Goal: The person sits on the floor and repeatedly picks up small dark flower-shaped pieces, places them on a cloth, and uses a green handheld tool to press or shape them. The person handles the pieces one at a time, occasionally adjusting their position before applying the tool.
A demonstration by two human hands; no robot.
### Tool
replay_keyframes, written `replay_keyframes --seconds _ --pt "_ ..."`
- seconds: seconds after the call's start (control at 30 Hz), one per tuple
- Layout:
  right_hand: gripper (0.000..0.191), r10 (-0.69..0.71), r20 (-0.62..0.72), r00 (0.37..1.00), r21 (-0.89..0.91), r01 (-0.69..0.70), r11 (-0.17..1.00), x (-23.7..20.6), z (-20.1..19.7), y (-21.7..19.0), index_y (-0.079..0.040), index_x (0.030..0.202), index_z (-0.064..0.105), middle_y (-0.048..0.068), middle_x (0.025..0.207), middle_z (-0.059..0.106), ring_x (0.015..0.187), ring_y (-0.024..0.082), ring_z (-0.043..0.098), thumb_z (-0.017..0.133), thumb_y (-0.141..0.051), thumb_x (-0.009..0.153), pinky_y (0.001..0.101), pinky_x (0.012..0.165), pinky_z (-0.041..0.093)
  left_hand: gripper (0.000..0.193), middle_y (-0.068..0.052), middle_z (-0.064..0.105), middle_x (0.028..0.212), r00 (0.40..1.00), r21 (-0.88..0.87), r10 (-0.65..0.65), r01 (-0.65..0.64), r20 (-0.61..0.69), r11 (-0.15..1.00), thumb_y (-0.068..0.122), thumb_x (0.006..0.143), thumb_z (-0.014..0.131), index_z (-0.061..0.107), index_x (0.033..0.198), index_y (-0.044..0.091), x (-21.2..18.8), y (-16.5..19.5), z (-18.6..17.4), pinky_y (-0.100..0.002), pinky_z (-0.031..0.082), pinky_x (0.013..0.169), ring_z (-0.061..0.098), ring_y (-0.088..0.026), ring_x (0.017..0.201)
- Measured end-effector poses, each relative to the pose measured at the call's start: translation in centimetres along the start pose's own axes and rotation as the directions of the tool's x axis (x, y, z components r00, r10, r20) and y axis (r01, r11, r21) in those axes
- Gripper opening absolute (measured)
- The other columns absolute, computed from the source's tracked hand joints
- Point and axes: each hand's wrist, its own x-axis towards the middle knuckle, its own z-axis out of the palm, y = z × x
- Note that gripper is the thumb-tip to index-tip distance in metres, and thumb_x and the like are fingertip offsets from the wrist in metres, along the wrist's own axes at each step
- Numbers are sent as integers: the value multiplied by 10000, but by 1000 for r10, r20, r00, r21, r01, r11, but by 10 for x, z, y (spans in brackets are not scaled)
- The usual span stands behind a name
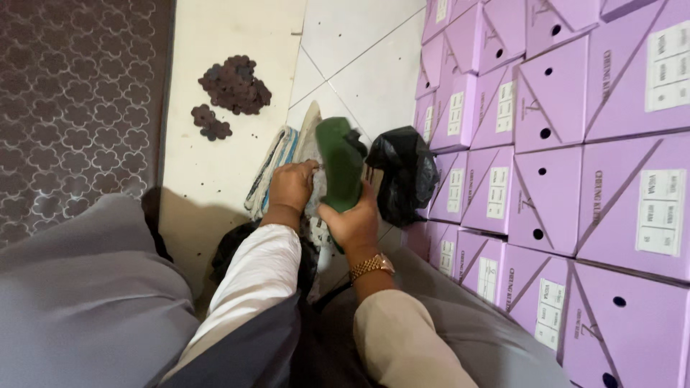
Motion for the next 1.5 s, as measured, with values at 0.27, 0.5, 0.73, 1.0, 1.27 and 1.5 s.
replay_keyframes --seconds 0.27,0.5,0.73,1.0,1.27,1.5 --pt "539 -346 -169 923 232 379 896 4 1 -2 26 1235 635 150 1133 725 992 257 729 872 -130 777 376 926 580 157 -148 716 758 998 1 -18 18 58 1000 88 876 637 764 958 131 -1 -2 0 -491 543 727 690 -354 757" --pt "527 17 128 992 -75 -7 997 -5 -6 -10 3 1063 683 178 970 758 872 299 750 867 -214 619 381 803 591 114 -138 708 765 998 83 -10 5 56 997 92 862 643 741 919 103 1 -1 4 -499 535 745 692 -347 782" --pt "577 -285 -111 952 131 298 946 12 -1 -11 5 1186 637 150 1090 733 948 268 726 901 -241 736 387 865 589 191 -156 712 759 997 54 -39 35 74 998 82 870 623 773 965 154 -1 -2 0 -495 541 740 690 -355 759" --pt "660 -98 72 993 -38 101 994 -5 -2 -5 14 1161 649 197 1002 732 959 353 735 881 -223 590 414 845 579 188 -158 704 733 993 104 -34 22 115 994 82 876 624 773 981 124 0 -2 1 -489 540 724 687 -352 741" --pt "693 -212 -96 972 145 225 964 6 -4 -12 13 1238 581 158 1107 706 979 322 702 911 -227 678 393 877 562 134 -141 714 746 1000 18 2 -2 13 1000 97 881 666 779 921 157 -2 1 1 -483 536 723 684 -345 735" --pt "526 -518 -161 840 61 532 845 2 1 -16 17 1262 644 172 1211 722 1078 332 736 872 -157 822 418 978 575 124 -158 692 729 995 37 -31 28 90 999 129 911 657 767 963 147 -3 -5 2 -490 533 717 673 -358 731"
